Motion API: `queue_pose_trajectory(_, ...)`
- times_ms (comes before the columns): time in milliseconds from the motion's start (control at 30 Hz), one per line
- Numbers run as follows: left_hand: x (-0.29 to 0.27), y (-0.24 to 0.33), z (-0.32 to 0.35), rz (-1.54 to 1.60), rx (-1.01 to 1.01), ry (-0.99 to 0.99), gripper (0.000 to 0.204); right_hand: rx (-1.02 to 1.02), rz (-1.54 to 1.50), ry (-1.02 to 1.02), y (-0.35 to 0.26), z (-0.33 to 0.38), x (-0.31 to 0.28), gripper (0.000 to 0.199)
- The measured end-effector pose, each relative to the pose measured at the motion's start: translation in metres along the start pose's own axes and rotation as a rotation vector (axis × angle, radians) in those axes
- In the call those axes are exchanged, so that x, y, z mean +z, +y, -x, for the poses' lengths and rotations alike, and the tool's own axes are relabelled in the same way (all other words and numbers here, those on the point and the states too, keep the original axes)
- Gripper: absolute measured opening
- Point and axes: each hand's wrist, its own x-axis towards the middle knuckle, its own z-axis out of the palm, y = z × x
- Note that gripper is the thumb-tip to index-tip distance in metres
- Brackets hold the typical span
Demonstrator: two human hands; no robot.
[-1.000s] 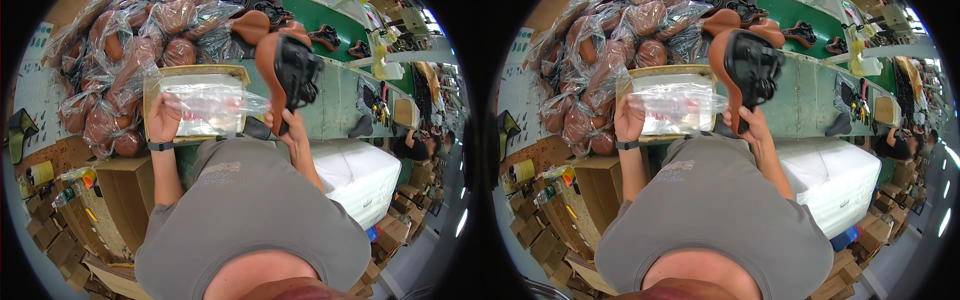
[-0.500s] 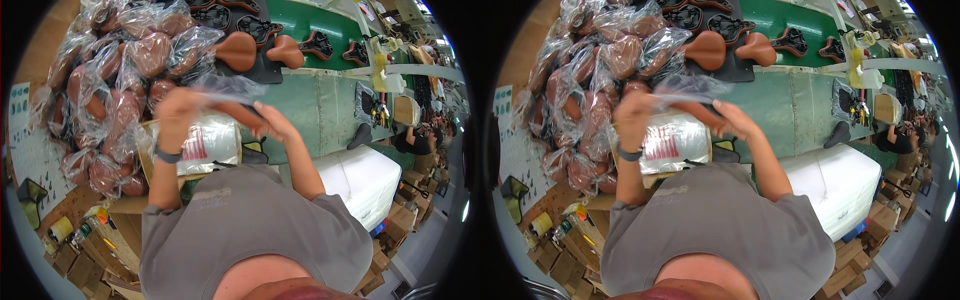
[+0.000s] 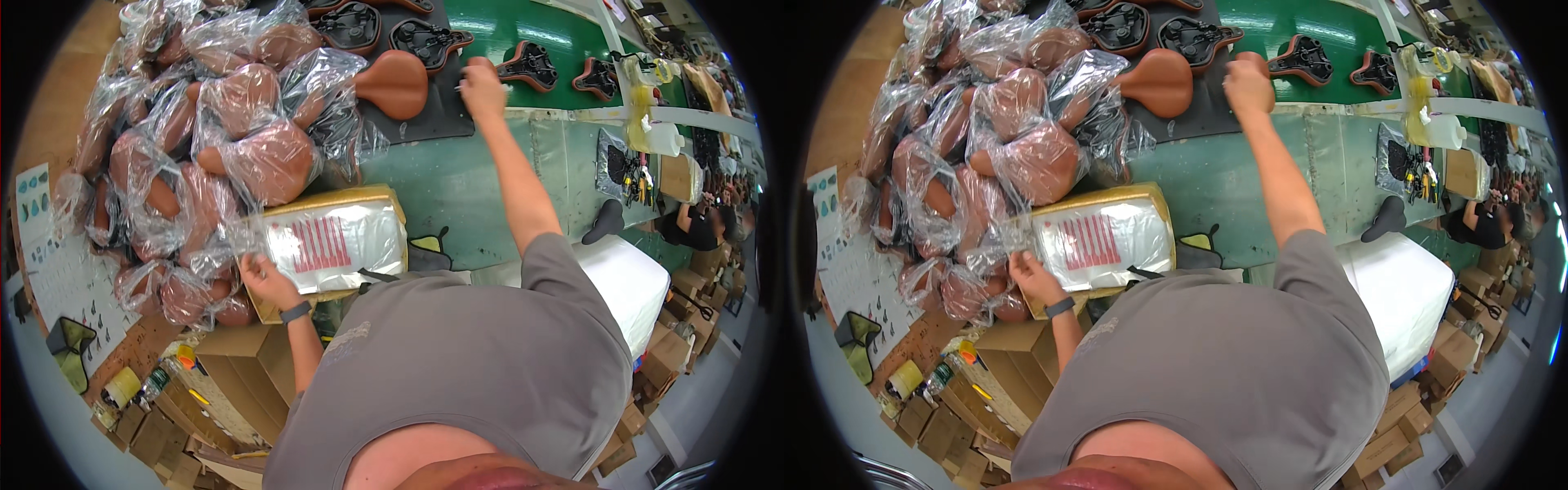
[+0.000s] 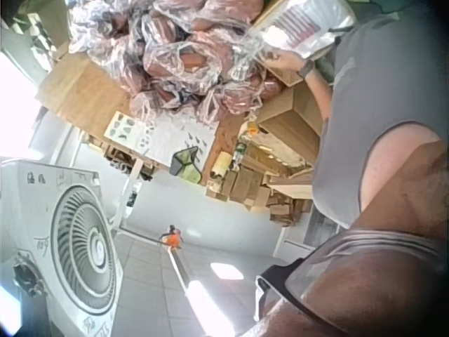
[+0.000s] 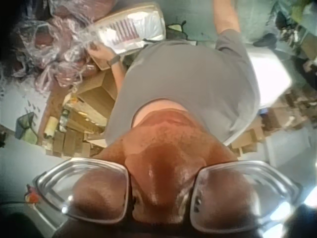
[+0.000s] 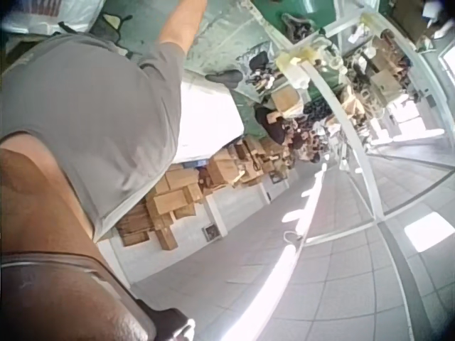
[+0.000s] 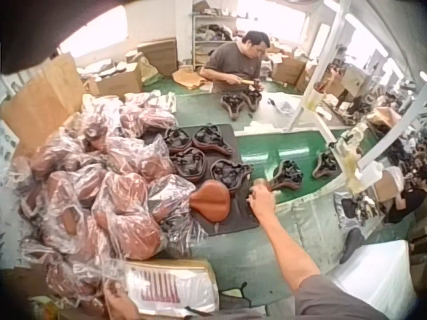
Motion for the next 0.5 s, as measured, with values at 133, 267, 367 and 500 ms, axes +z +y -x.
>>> queue_pose_trajectory(133,0.022,0.007,0.047,-0.053,0.094,-0.339,0.026,0.449,-0.565,0.073,0.075,0.091,-0.104,0.036)
queue_pose_trajectory(267,0.058,-0.032,0.084,-0.316,0.314,-0.794,0.018,1.051,-0.947,-0.205,0.069,0.28,-0.164,0.049)
queue_pose_trajectory(367,0.094,-0.039,0.114,-0.412,0.405,-0.997,0.023,1.088,-0.774,-0.425,0.021,0.418,-0.189,0.077)
queue_pose_trajectory(500,0.122,-0.102,0.15,-0.516,0.574,-1.053,0.029,0.438,0.03,-0.369,-0.032,0.531,-0.181,0.085)
